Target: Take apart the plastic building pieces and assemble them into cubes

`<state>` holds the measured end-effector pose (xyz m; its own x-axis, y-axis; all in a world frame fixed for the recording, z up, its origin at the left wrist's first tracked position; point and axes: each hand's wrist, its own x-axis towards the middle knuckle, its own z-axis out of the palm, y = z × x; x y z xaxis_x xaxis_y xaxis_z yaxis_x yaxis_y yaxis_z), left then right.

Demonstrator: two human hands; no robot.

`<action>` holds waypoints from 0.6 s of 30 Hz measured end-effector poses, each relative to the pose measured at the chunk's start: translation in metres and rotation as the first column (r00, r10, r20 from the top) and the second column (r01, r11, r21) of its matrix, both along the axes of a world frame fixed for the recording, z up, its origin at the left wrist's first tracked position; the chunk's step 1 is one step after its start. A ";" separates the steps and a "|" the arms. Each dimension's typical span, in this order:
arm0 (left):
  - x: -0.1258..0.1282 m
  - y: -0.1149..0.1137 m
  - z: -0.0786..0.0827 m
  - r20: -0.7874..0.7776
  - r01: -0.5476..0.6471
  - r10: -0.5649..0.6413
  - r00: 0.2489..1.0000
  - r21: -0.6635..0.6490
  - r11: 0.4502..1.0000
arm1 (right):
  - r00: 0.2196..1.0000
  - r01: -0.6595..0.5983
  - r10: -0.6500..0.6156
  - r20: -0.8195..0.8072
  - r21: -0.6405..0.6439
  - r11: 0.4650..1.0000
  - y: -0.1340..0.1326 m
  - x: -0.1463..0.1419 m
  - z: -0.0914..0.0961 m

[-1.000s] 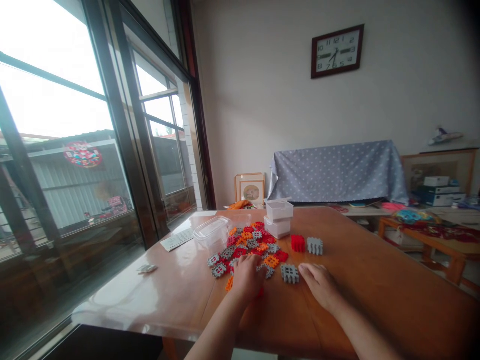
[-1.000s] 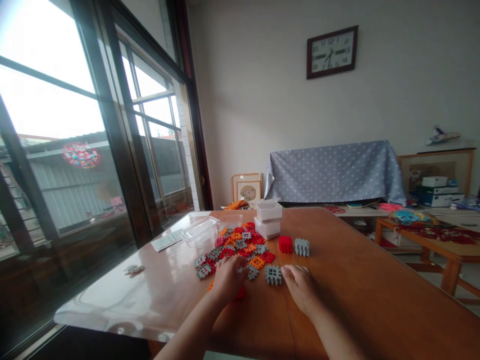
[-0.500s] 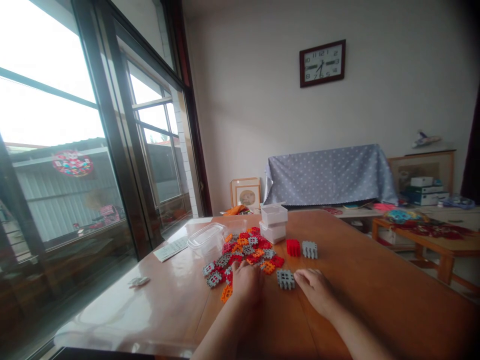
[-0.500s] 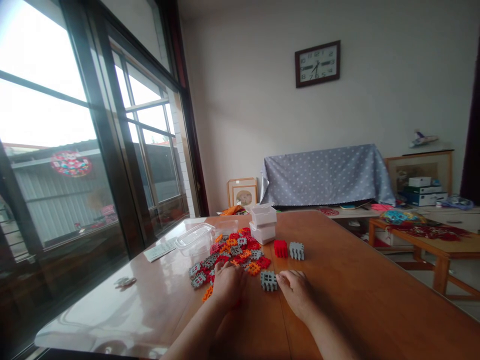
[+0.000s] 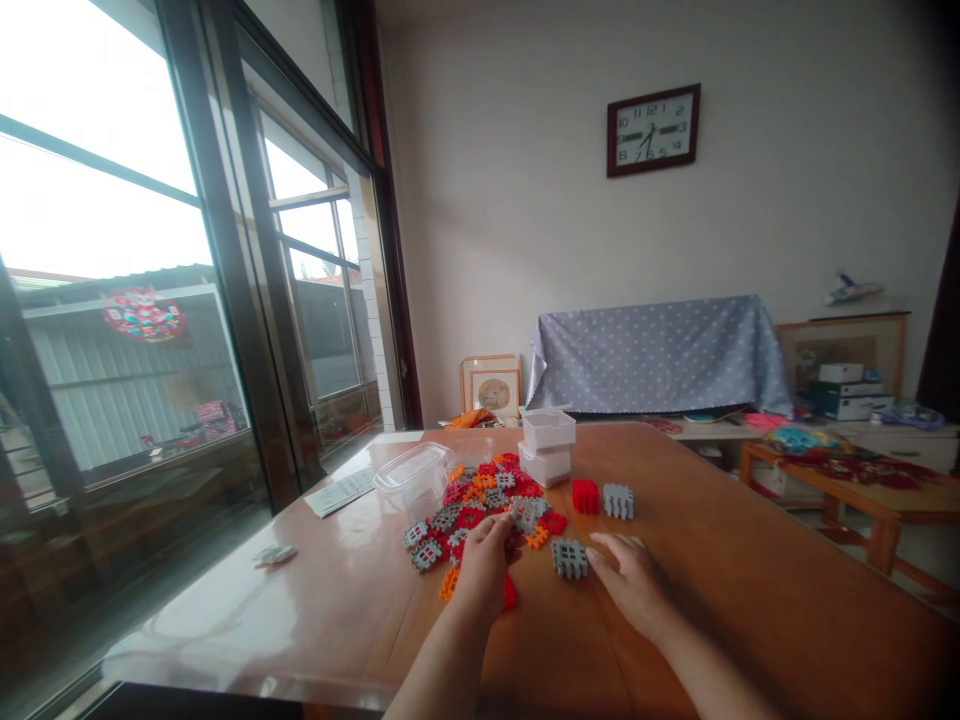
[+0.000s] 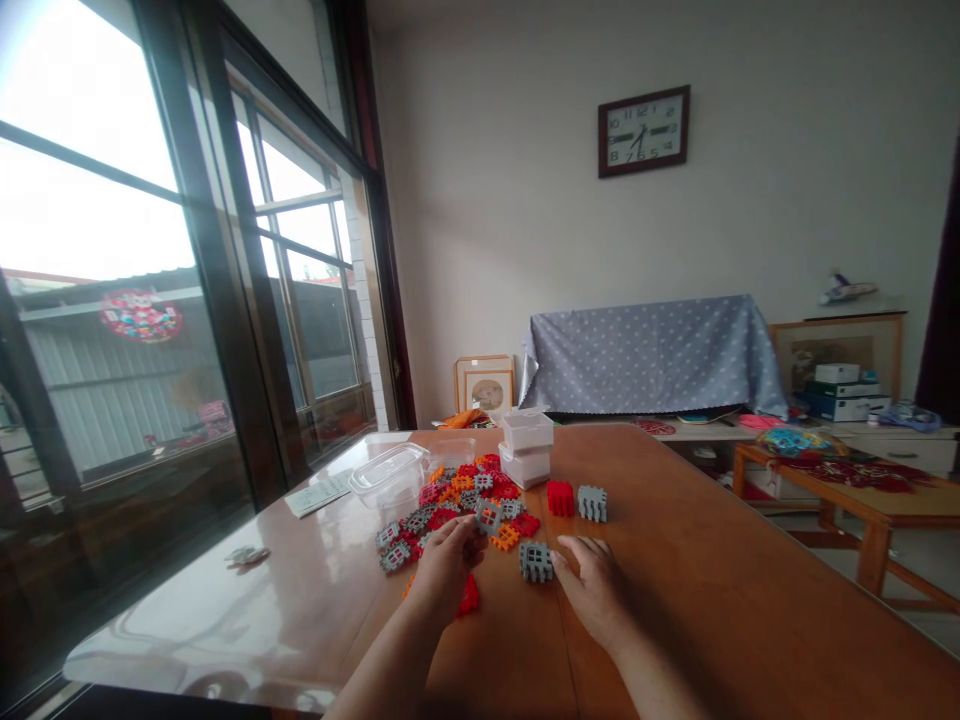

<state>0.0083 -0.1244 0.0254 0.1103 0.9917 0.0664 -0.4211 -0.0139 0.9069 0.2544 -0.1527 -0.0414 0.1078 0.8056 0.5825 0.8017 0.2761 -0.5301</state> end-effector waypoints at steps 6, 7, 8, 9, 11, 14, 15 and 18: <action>0.019 -0.023 0.002 0.131 0.093 -0.079 0.988 -0.107 0.990 | 1.000 0.021 -0.022 0.005 0.093 0.995 -0.014 -0.006 0.017; 0.022 -0.026 0.002 0.129 0.104 -0.090 0.988 -0.108 0.989 | 1.000 0.017 -0.018 0.006 0.102 0.995 -0.016 -0.007 0.019; 0.024 -0.029 0.001 0.129 0.118 -0.104 0.986 -0.105 0.987 | 1.000 0.011 -0.012 0.007 0.108 0.994 -0.018 -0.009 0.021; 0.026 -0.031 0.001 0.129 0.131 -0.118 0.985 -0.099 0.986 | 1.000 0.003 -0.004 0.007 0.112 0.994 -0.020 -0.011 0.023; 0.029 -0.032 0.000 0.121 0.151 -0.141 0.983 -0.080 0.985 | 1.000 -0.015 0.015 0.004 0.119 0.993 -0.023 -0.015 0.025; 0.031 -0.028 0.000 0.059 0.174 -0.171 0.983 -0.047 0.984 | 0.999 -0.054 0.054 0.002 0.125 0.991 -0.027 -0.019 0.028; 0.031 -0.026 0.000 0.026 0.176 -0.175 0.984 -0.039 0.984 | 0.998 -0.070 0.070 0.005 0.125 0.990 -0.028 -0.020 0.029; 0.031 -0.019 0.000 -0.091 0.175 -0.176 0.980 -0.017 0.984 | 0.992 -0.124 0.122 0.028 0.106 0.987 -0.031 -0.024 0.032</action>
